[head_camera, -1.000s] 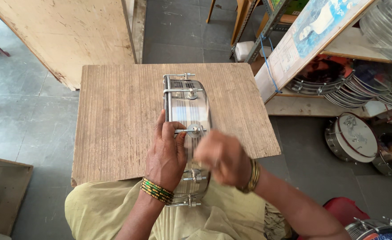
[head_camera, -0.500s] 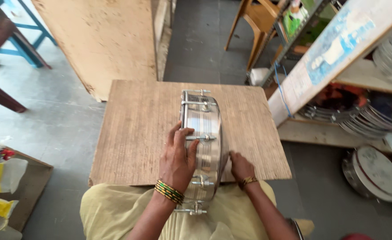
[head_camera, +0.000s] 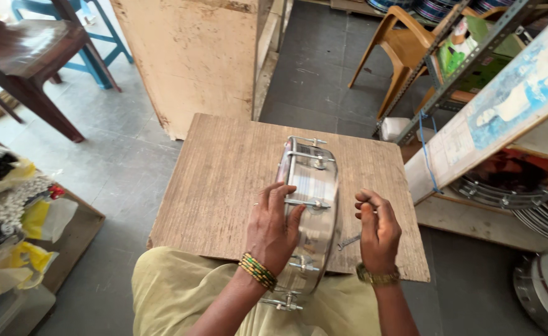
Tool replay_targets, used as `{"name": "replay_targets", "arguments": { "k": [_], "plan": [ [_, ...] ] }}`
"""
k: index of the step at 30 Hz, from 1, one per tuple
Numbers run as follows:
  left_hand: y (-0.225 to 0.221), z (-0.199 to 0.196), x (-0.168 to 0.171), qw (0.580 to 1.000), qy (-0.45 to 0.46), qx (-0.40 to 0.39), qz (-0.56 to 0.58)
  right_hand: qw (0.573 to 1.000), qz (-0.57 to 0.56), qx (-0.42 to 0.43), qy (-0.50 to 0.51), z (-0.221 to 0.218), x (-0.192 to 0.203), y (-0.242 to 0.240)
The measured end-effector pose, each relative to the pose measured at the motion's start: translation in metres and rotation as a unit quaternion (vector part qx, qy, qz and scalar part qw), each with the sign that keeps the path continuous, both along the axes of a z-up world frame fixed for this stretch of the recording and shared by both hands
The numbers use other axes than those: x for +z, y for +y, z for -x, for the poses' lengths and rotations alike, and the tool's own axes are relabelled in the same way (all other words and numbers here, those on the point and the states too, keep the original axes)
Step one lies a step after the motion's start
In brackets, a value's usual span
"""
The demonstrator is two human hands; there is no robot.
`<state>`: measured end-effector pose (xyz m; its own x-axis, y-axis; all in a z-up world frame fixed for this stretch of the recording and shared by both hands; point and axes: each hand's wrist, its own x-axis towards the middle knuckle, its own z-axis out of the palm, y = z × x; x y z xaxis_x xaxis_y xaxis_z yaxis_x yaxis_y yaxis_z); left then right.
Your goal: The person uses a wrench to remove tension rods from a drum, lifts off the drum head, and then fits the head back onto the shell and begins tightening the rods again.
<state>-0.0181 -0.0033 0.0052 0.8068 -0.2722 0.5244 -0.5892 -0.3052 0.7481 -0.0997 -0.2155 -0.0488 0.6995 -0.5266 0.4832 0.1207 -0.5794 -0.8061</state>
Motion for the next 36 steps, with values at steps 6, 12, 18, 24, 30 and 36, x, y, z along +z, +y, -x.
{"name": "replay_targets", "arguments": {
  "k": [6, 12, 18, 24, 30, 36],
  "plan": [
    [0.000, 0.006, 0.003, 1.000, -0.004, 0.023, 0.018, 0.944, 0.324, 0.034, 0.043, -0.001, 0.092, 0.072],
    [-0.001, 0.006, 0.001, 0.999, -0.016, 0.028, 0.017, 0.962, 0.260, 0.031, 0.072, 0.000, 0.091, 0.066],
    [-0.002, 0.010, 0.004, 1.000, -0.005, 0.028, 0.010, 0.959, 0.275, 0.023, 0.062, 0.001, 0.086, 0.061],
    [0.000, 0.010, 0.007, 1.000, -0.015, 0.024, 0.000, 0.964, 0.260, 0.032, 0.046, 0.000, 0.087, 0.063],
    [0.003, 0.006, 0.005, 0.999, 0.001, 0.042, -0.013, 0.941, 0.326, 0.008, 0.093, 0.002, 0.086, 0.079],
    [0.004, 0.005, 0.004, 0.999, 0.007, 0.048, -0.017, 0.952, 0.298, 0.014, 0.070, 0.012, 0.084, 0.082]
  ]
}}
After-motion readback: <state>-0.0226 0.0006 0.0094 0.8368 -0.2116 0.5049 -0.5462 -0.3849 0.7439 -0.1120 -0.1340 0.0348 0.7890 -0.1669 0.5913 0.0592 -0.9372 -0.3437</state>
